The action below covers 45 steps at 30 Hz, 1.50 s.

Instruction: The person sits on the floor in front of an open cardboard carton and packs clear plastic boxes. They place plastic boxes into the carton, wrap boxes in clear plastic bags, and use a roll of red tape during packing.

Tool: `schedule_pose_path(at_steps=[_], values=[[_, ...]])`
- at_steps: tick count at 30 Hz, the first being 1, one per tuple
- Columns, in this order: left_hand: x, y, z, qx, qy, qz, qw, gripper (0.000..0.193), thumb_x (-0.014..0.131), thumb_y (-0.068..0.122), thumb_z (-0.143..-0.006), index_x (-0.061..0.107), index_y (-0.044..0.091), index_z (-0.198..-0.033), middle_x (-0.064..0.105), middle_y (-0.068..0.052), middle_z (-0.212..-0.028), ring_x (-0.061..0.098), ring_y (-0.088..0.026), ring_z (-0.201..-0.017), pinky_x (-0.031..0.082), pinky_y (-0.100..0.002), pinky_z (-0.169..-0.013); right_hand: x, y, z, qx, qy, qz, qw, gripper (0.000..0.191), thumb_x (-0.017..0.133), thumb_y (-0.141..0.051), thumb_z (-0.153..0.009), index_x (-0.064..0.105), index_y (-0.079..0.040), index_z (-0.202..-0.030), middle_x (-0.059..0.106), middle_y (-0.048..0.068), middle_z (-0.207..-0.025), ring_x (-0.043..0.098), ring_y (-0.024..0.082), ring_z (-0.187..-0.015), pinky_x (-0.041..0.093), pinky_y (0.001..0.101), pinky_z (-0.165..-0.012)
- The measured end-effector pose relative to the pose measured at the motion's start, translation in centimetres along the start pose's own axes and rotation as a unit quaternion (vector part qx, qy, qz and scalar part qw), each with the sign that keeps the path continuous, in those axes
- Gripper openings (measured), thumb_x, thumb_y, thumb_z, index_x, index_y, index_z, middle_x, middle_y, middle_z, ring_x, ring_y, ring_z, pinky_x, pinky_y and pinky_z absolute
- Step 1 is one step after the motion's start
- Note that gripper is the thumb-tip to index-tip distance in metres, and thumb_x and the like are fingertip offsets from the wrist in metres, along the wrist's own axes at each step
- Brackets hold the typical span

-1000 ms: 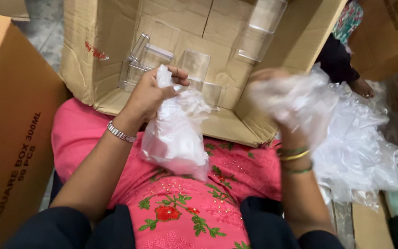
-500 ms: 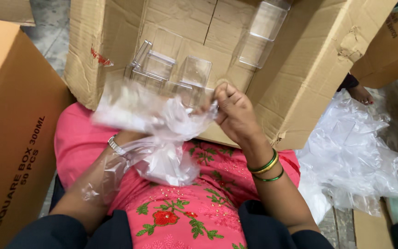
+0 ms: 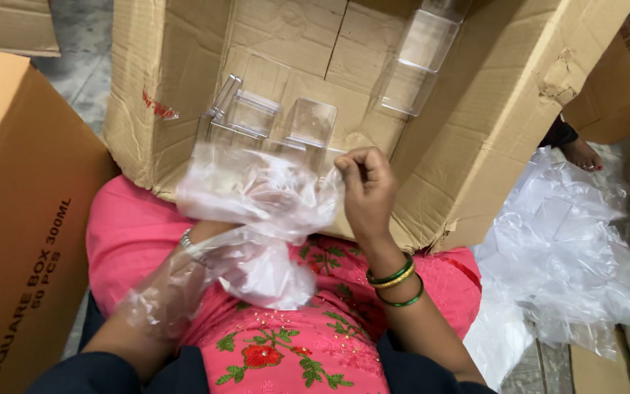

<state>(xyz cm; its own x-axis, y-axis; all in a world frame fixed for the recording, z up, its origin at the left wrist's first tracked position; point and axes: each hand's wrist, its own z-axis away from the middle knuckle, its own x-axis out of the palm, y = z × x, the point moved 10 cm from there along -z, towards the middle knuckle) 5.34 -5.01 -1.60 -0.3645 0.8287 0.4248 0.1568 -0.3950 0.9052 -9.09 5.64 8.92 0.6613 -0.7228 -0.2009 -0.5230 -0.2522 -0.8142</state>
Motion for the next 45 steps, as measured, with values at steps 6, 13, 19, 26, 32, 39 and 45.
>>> schedule_pose_path(at_steps=[6,13,19,26,32,39,45], values=[[-0.6,-0.8,0.0,-0.007,0.017,-0.011,1.000,0.044,0.071,0.016,-0.091,0.064,-0.002,-0.130,0.070,-0.015,-0.106,0.067,-0.019,-0.089,0.055,-0.031,-0.076,0.8,7.3,1.4,0.289,-0.019,-0.389,0.874,0.011,0.068,-0.014,-0.097,0.064,-0.005,-0.093,0.067,0.004,-0.082,0.062,0.013,-0.070,0.051,0.0254,-0.063],[-0.4,-0.1,-2.4,0.001,0.023,-0.006,1.000,0.043,0.072,0.016,-0.088,0.065,-0.002,-0.126,0.070,-0.017,-0.104,0.067,-0.024,-0.088,0.055,-0.034,-0.076,0.4,8.1,2.7,0.305,-0.021,-0.300,0.903,0.015,0.069,-0.016,-0.099,0.066,-0.004,-0.091,0.062,-0.001,-0.077,0.053,0.007,-0.060,0.045,0.0231,-0.054],[-1.5,-0.7,-2.5,0.002,0.042,-0.009,0.999,0.043,0.072,0.017,-0.086,0.065,-0.002,-0.123,0.070,-0.018,-0.102,0.067,-0.027,-0.088,0.055,-0.037,-0.076,1.0,5.8,2.4,0.360,-0.202,-0.427,0.804,0.029,0.061,-0.026,-0.106,0.062,-0.006,-0.085,0.061,0.001,-0.072,0.057,0.011,-0.063,0.051,0.0289,-0.062],[-8.4,1.9,-2.2,0.079,0.170,0.070,0.980,0.042,0.072,0.017,-0.083,0.066,-0.002,-0.120,0.070,-0.020,-0.100,0.068,-0.031,-0.088,0.055,-0.040,-0.077,2.1,6.6,-1.1,0.357,-0.155,-0.514,0.765,0.023,0.060,-0.025,-0.107,0.063,-0.008,-0.092,0.064,0.002,-0.077,0.059,0.012,-0.068,0.052,0.0295,-0.069],[-11.1,0.0,-1.6,0.110,0.283,0.016,0.953,0.042,0.072,0.018,-0.080,0.067,-0.002,-0.117,0.071,-0.022,-0.098,0.068,-0.035,-0.088,0.054,-0.043,-0.077,3.7,8.0,-1.3,0.268,-0.131,-0.326,0.897,0.020,0.065,-0.023,-0.106,0.066,-0.006,-0.096,0.060,-0.005,-0.079,0.050,0.004,-0.064,0.042,0.0222,-0.057],[-11.9,-2.7,-2.4,0.076,0.313,-0.085,0.943,0.041,0.073,0.018,-0.078,0.068,-0.002,-0.113,0.071,-0.024,-0.096,0.068,-0.039,-0.088,0.054,-0.046,-0.078,3.3,12.0,-2.7,0.364,-0.086,-0.378,0.847,0.022,0.067,-0.027,-0.102,0.063,-0.012,-0.086,0.058,-0.004,-0.072,0.050,0.006,-0.056,0.043,0.0232,-0.052],[-17.0,-2.7,-4.6,0.021,0.406,-0.276,0.871,0.041,0.073,0.019,-0.075,0.069,-0.002,-0.110,0.071,-0.025,-0.094,0.068,-0.042,-0.088,0.054,-0.049,-0.078,3.9,14.4,-3.9,0.370,-0.118,-0.453,0.802,0.011,0.066,-0.008,-0.082,0.056,-0.011,-0.079,0.062,0.004,-0.072,0.062,0.018,-0.064,0.055,0.0345,-0.060]])
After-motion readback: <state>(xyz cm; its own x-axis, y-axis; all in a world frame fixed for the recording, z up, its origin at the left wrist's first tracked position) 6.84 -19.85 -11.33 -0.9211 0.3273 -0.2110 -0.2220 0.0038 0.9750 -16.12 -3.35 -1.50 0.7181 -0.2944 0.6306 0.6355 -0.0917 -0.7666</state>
